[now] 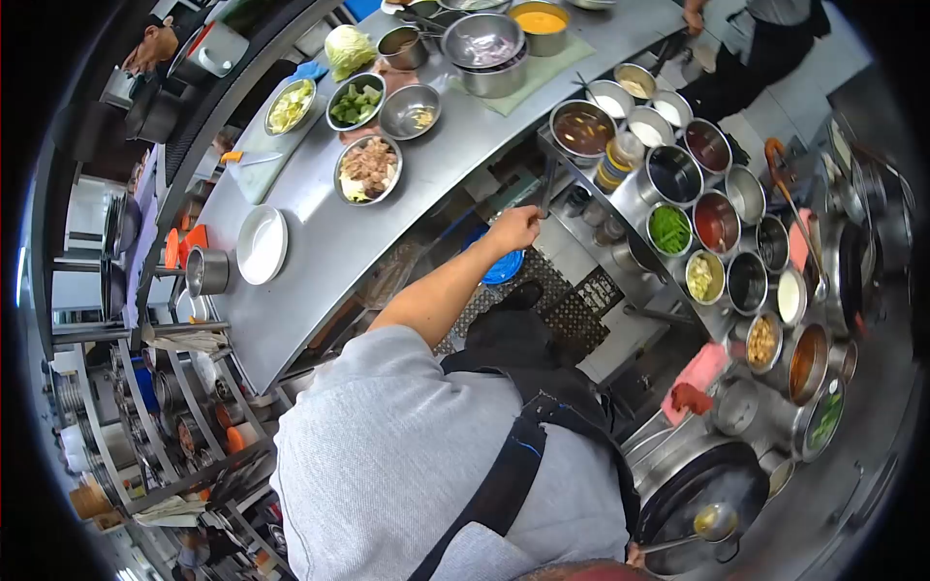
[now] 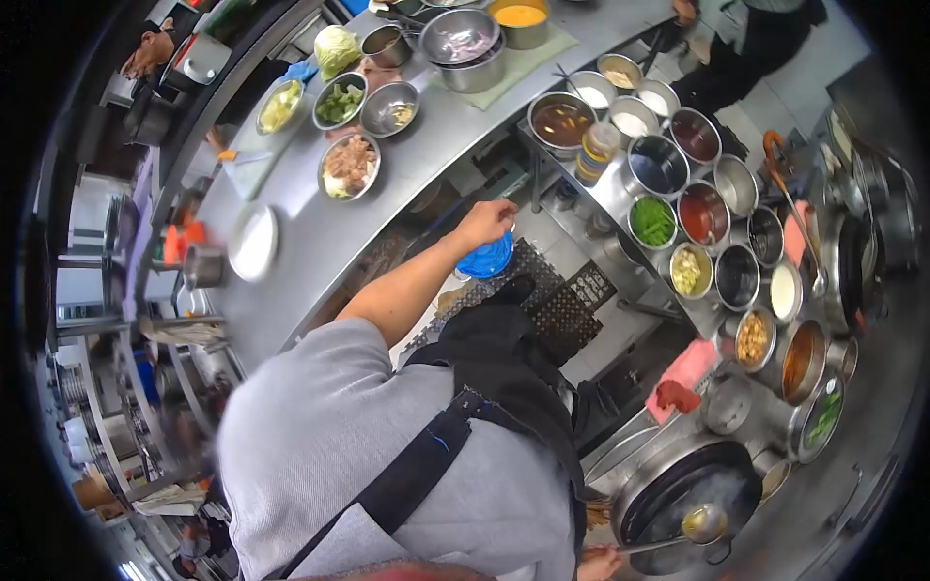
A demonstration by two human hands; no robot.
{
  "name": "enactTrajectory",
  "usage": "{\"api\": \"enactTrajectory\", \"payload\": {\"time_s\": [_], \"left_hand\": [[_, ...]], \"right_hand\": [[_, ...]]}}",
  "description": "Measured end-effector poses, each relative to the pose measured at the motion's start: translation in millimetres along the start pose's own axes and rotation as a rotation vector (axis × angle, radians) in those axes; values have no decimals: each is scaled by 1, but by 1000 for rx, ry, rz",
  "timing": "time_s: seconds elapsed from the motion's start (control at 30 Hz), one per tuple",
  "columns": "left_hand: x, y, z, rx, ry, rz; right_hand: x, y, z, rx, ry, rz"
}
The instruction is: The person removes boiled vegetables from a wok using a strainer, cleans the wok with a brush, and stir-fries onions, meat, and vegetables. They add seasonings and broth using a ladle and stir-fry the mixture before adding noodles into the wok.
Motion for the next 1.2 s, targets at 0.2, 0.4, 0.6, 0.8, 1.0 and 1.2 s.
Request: {"api": "enactTrajectory", "payload": {"time_s": [0.2, 0.4, 0.6, 0.8, 1.0, 1.2], "left_hand": [[-122, 30, 53, -8, -392, -215], [-275, 14, 146, 152, -678, -95], [-337, 45, 232, -323, -536, 367], [-345, 53, 227, -424, -349, 170], [-387, 85, 170, -423, -430, -174], [-313, 46, 105, -329, -413, -549]], "right_hand": [[68, -26, 38, 38, -106, -300], [88, -34, 56, 69, -226, -595], [61, -32, 61, 100, -378, -850], [-1, -38, 47, 150, -580, -1020], [-84, -66, 44, 143, -795, -1382], [-64, -85, 16, 123, -752, -801]]}}
Point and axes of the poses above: each hand's wrist, its own z-axis towards the middle knuckle, its own x-axis out of the palm, y = z × x, the point moved 4 cm from there along z, towards the middle knuckle, and after that the axes turned 6 degrees about y, right-handed, at the moved point
